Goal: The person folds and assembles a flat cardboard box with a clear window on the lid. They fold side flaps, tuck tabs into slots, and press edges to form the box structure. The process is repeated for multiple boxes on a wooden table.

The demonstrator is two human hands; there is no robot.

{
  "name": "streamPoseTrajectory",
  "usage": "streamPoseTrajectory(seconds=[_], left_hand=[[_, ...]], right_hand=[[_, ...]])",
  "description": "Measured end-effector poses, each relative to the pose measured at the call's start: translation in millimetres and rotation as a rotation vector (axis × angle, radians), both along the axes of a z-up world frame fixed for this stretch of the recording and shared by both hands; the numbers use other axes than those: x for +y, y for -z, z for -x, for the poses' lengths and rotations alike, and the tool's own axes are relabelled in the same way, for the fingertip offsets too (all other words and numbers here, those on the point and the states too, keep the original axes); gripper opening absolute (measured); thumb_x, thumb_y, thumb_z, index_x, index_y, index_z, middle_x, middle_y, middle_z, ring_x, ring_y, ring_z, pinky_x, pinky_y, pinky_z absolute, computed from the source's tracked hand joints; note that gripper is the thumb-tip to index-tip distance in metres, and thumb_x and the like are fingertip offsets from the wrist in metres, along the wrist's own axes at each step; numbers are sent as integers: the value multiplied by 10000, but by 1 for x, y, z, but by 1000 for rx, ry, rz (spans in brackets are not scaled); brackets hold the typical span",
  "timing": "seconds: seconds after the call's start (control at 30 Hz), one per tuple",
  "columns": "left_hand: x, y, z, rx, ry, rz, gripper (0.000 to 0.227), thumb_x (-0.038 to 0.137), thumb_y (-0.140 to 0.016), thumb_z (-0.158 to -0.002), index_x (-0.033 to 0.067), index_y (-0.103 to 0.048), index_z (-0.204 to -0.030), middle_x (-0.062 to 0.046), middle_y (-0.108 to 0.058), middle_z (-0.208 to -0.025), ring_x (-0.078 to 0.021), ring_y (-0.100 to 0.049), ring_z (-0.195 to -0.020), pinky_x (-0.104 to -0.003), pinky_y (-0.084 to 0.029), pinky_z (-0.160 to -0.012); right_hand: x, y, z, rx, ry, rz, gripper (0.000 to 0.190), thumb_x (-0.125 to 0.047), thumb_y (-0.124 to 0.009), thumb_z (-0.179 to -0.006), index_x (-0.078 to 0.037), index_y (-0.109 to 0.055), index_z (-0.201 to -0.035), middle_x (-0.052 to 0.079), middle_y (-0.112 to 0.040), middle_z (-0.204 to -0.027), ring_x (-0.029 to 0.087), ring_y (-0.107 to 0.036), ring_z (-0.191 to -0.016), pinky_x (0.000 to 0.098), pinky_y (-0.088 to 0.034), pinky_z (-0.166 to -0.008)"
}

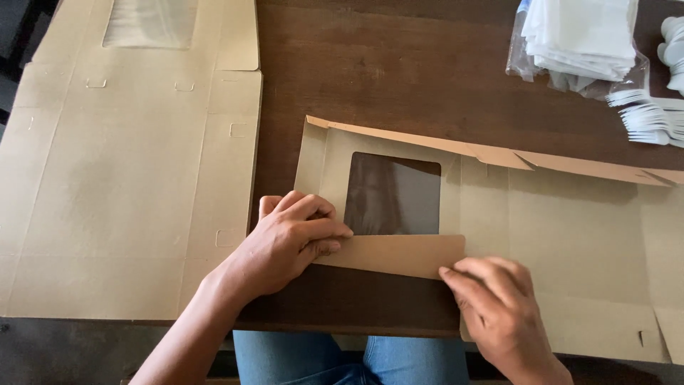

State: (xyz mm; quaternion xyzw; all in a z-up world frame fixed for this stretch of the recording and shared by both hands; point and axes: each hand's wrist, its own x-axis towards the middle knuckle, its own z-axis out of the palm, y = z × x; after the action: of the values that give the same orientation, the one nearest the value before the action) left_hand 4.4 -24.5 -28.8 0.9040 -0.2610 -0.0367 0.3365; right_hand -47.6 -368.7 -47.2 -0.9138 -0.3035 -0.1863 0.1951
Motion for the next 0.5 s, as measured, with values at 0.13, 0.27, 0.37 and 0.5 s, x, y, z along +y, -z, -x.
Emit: streamPoseTrajectory(seconds=[0.13, 0.27, 0.37, 0.5], left_hand=[[0, 1, -2, 31, -6, 1, 208, 295, -637, -971, 309, -792, -1109, 80, -627, -1066, -167, -542, -1046, -408, -273, -899], [0, 2, -3, 54, -19, 18, 201, 298, -660, -957, 313, -799, -1101, 89, -651, -1052, -158, -557, -1031, -396, -283, -893], [0, -2, -3, 50, -18, 16, 200, 287, -659, -949, 320, -795, -1092, 89, -652, -1045, -159, -557, -1010, -390, -296, -879], [0, -2, -3, 58, -21, 20, 201, 305, -654, -949, 329, -793, -1092, 95, -654, -1051, -152, -560, -1025, -383, -289, -879]], right_hand=[[6, -14, 2, 4, -106, 136, 289, -5, -707, -879, -44, -717, -1166, 51, -685, -1147, 239, -630, -1048, 406, -473, -963], [7, -20, 4, -1, -138, 245, 352, 34, -676, -857, -37, -688, -1201, 54, -669, -1162, 250, -626, -1087, 420, -489, -1003], [14, -19, 3, 34, -218, 281, 457, -60, -692, -849, -24, -650, -1303, 87, -662, -1224, 271, -611, -1130, 447, -483, -1025], [41, -23, 1, 1, -200, 264, 388, 42, -593, -852, -58, -672, -1217, 54, -611, -1171, 246, -603, -1076, 397, -498, -948]])
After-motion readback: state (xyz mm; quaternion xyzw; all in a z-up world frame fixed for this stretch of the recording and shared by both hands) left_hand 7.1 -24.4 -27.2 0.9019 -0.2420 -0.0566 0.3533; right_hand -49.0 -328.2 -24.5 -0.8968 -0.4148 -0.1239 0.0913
